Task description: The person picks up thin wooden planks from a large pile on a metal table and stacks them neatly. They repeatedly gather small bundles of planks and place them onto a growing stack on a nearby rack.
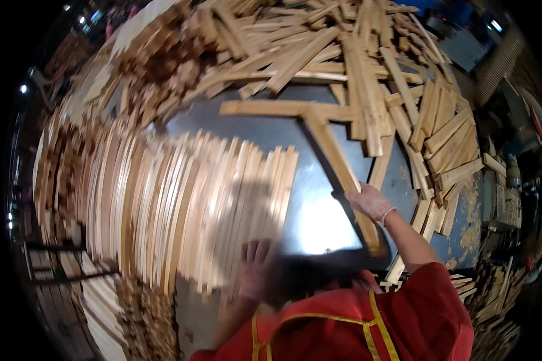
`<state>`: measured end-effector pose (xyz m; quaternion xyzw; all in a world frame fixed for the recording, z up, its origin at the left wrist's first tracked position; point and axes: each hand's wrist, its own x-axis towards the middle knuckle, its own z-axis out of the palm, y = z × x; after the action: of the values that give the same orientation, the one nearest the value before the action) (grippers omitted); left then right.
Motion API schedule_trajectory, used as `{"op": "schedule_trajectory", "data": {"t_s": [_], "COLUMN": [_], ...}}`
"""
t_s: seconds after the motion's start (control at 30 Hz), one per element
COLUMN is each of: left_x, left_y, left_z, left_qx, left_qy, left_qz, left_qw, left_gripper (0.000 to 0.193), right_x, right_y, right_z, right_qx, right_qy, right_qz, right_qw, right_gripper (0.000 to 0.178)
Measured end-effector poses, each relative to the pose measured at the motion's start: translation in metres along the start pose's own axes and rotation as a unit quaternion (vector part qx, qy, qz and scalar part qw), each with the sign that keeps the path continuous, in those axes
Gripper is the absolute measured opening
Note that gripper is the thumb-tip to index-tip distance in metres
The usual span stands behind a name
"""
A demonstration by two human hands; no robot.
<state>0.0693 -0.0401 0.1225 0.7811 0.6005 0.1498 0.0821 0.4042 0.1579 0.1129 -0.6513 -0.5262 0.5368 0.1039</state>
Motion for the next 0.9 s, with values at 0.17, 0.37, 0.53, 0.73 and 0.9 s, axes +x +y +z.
{"op": "schedule_trajectory", "data": {"t_s": [0.17, 0.37, 0.53, 0.73, 0.9], "left_x": [-0.069, -0.211, -0.175, -0.178, -0.061], "left_y": [-0.026, -0.116, -0.099, -0.042, -0.067], "left_z": [0.033, 0.058, 0.029, 0.004, -0.027], "left_qx": [-0.025, -0.172, -0.698, -0.555, -0.359], "left_qy": [0.031, 0.263, 0.313, -0.184, -0.16], "left_qz": [-0.122, -0.406, -0.537, -0.344, -0.382], "left_qw": [0.992, 0.858, 0.355, 0.735, 0.837], "left_gripper": [0.071, 0.086, 0.057, 0.057, 0.066], "right_x": [-0.055, -0.057, -0.048, -0.001, 0.02], "right_y": [-0.021, 0.006, -0.007, -0.012, -0.003], "right_z": [0.14, 0.206, 0.193, 0.171, 0.136], "right_qx": [-0.031, 0.053, -0.055, 0.107, 0.032], "right_qy": [0.026, -0.119, 0.059, 0.183, 0.173], "right_qz": [0.026, -0.07, -0.126, -0.123, -0.138], "right_qw": [0.999, 0.989, 0.989, 0.97, 0.975], "right_gripper": [0.06, 0.074, 0.059, 0.072, 0.08]}}
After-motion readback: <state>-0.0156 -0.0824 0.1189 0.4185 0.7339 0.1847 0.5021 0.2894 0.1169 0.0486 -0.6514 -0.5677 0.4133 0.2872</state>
